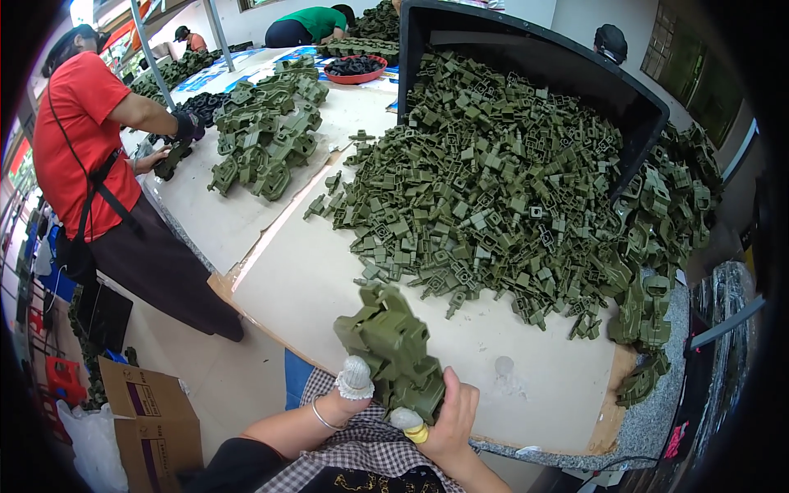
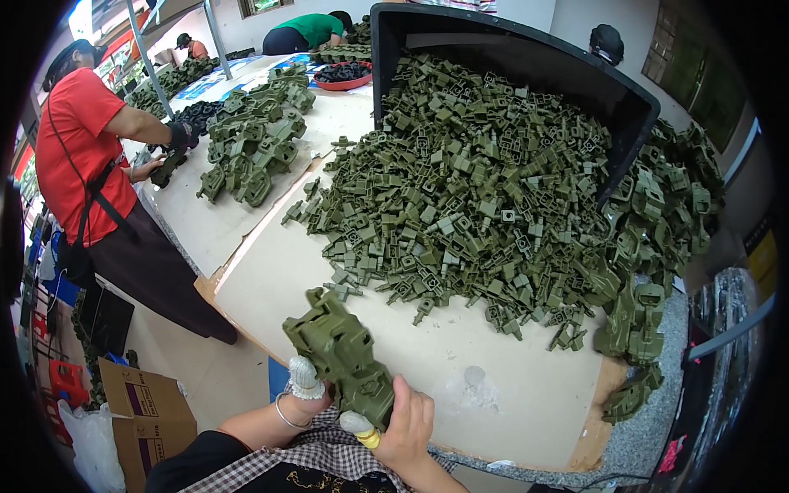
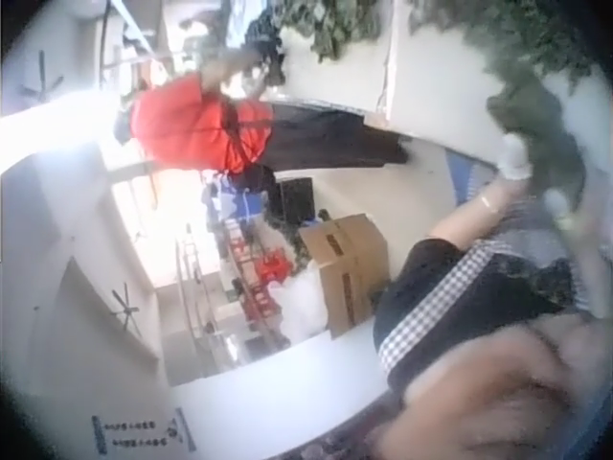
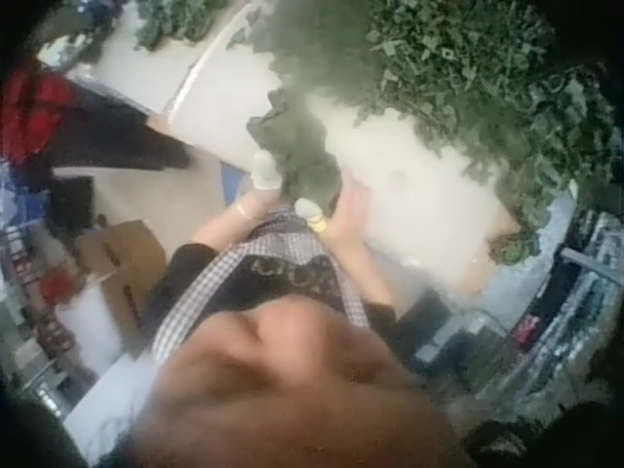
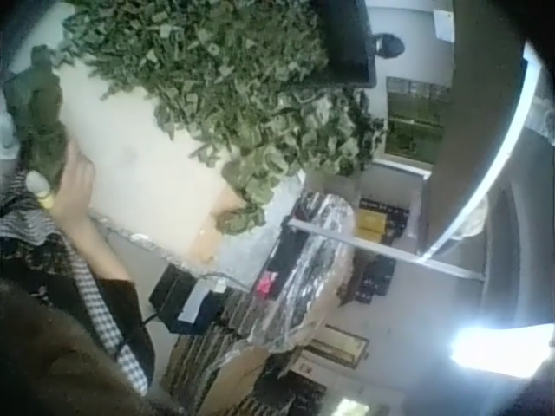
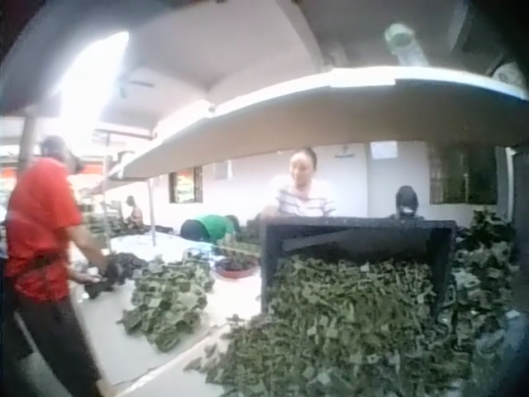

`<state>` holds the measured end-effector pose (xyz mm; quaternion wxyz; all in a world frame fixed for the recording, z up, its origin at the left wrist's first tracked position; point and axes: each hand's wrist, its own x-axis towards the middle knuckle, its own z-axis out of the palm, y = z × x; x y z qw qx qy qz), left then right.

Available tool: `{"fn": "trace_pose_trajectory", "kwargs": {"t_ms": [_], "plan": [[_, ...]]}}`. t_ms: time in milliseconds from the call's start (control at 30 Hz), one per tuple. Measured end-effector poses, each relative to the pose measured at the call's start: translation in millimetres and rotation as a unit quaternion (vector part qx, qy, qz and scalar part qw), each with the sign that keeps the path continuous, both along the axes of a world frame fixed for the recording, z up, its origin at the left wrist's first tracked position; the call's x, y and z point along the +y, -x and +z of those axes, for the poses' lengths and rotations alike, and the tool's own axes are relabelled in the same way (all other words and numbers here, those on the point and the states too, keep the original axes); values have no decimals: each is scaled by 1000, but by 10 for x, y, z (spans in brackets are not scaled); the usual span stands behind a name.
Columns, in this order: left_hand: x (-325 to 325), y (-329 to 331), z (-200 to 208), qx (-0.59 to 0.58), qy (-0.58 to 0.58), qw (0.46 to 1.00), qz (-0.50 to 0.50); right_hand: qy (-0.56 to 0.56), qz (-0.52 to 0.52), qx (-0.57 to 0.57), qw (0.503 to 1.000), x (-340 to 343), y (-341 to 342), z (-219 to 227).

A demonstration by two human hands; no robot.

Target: The person assembles plastic toy vehicle parts by picking up individual components from the workbench and fitting them together by hand.

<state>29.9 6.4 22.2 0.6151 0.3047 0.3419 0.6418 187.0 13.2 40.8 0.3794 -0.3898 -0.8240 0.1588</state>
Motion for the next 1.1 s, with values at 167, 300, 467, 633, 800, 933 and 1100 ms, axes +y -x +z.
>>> {"fn": "trace_pose_trajectory", "kwargs": {"t_ms": [167, 300, 467, 633, 800, 933, 1100], "plan": [[-11, -7, -253, -68, -37, 997, -10, -32, 3, -7, 999, -33, 37, -51], [23, -29, -219, -13, -16, 1000, 4, -7, 13, 3, 1000, 18, 41, -77], [85, -64, -163, 68, 38, 997, 26, 19, 20, 0, 1000, 76, 49, -176], [86, 0, -396, 172, 26, 984, 42, 21, 13, 10, 1000, -40, 112, -146], [171, -17, -187, 166, -16, 985, 50, 142, 45, 16, 989, 153, 49, -114], [128, 0, -201, 275, -64, 958, 54, 145, 37, 18, 989, 101, 98, -162], [148, 36, -211, 234, -44, 970, 41, 145, 51, 8, 988, 158, 114, -170]]}}
